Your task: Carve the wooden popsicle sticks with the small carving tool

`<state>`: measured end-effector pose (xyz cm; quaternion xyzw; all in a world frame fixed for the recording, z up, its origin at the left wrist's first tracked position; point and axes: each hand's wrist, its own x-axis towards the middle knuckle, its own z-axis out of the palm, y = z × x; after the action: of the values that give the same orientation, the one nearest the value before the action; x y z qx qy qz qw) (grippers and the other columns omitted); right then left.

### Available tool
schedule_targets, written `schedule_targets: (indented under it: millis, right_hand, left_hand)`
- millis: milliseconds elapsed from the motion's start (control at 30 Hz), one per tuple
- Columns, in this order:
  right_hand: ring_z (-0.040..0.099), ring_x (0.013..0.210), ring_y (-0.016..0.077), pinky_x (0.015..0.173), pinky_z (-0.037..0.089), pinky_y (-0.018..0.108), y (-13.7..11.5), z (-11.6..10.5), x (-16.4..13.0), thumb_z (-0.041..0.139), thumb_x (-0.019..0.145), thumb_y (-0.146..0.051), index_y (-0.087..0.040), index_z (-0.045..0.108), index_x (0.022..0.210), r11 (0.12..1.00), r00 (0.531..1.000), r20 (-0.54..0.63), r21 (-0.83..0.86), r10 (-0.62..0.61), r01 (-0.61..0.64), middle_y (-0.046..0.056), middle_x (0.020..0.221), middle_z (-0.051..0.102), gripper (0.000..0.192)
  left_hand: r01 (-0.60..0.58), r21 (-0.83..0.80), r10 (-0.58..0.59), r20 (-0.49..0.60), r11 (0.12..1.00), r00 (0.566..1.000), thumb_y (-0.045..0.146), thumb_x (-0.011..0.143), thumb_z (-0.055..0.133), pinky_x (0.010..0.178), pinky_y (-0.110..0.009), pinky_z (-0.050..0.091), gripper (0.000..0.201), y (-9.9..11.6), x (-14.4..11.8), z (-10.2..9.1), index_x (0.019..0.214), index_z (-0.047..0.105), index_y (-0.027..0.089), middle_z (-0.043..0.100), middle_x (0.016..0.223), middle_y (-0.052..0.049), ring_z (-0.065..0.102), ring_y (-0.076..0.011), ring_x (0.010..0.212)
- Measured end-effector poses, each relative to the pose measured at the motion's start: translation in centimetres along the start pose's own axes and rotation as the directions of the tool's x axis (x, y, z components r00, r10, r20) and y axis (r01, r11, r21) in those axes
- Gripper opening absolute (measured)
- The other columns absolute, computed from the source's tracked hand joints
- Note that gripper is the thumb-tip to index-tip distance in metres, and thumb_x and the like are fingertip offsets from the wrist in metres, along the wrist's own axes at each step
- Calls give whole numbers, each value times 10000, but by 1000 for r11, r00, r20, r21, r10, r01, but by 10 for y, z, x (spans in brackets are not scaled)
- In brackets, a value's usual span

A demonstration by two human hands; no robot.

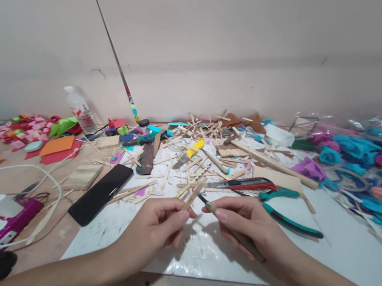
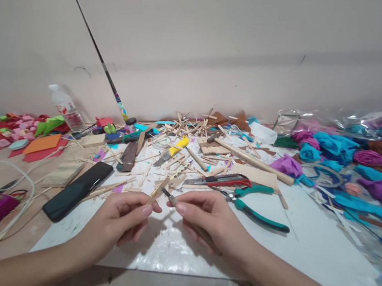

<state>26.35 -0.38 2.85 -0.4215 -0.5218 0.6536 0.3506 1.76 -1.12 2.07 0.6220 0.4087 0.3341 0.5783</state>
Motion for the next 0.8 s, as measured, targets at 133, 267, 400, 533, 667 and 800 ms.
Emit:
schedule_targets:
  millis: [133, 267, 400, 533, 667, 800]
  right_hand:
    - [332, 385, 62, 350, 174, 211, 2, 0, -1, 839, 831, -706, -132, 853, 985, 994, 998, -4, -94, -55, 55, -38, 513, 522, 595]
    - [337, 381, 66, 355, 188, 224, 8, -1, 0, 815, 870, -699, -139, 871, 1010, 982, 996, 25, -166, -83, 86, -27, 514, 544, 580]
    - [342, 378, 61, 354, 199, 219, 11, -2, 1, 760, 921, -705, -140, 863, 966, 977, 997, 41, -201, -66, 73, -10, 533, 575, 577]
    - [348, 365, 60, 345, 192, 221, 6, 3, -2, 720, 948, -706, -147, 816, 854, 974, 999, 33, -219, -43, 50, -3, 526, 572, 575]
    - [290, 326, 60, 325, 176, 248, 0, 11, -5, 717, 924, -692, -162, 815, 855, 973, 1000, -10, -231, -7, 5, -34, 490, 513, 543]
    - [347, 386, 93, 384, 210, 278, -1, 16, -8, 691, 955, -620, -184, 814, 833, 943, 998, -47, -330, -51, 32, -23, 503, 520, 469]
  left_hand:
    - [-15, -10, 15, -5, 1000, 1000, 580, 1066, 634, 484, -203, 252, 459, -1, -2, -1, 1069, 758, 138, 537, 585, 48, 360, -71, 480]
    - [-21, 13, 21, -21, 1000, 1000, 563, 1073, 633, 500, -208, 260, 446, -2, 0, -1, 1041, 763, 138, 543, 596, 42, 374, -77, 505]
    - [-21, 48, 22, -20, 999, 1000, 529, 1075, 617, 530, -214, 296, 419, -1, 2, 1, 1057, 766, 138, 532, 594, 46, 400, -90, 532]
    - [-41, 143, 46, -33, 989, 998, 505, 1089, 570, 567, -226, 348, 422, -1, 2, 2, 1018, 767, 138, 532, 612, 40, 455, -104, 563]
    - [-86, 292, 110, -67, 953, 992, 423, 1106, 545, 601, -239, 354, 360, 0, 0, 3, 971, 756, 165, 539, 633, 39, 499, -118, 604]
    - [-166, 461, 222, -70, 872, 973, 303, 1112, 525, 642, -249, 342, 359, -1, -2, 5, 795, 644, 185, 538, 655, 36, 498, -117, 633]
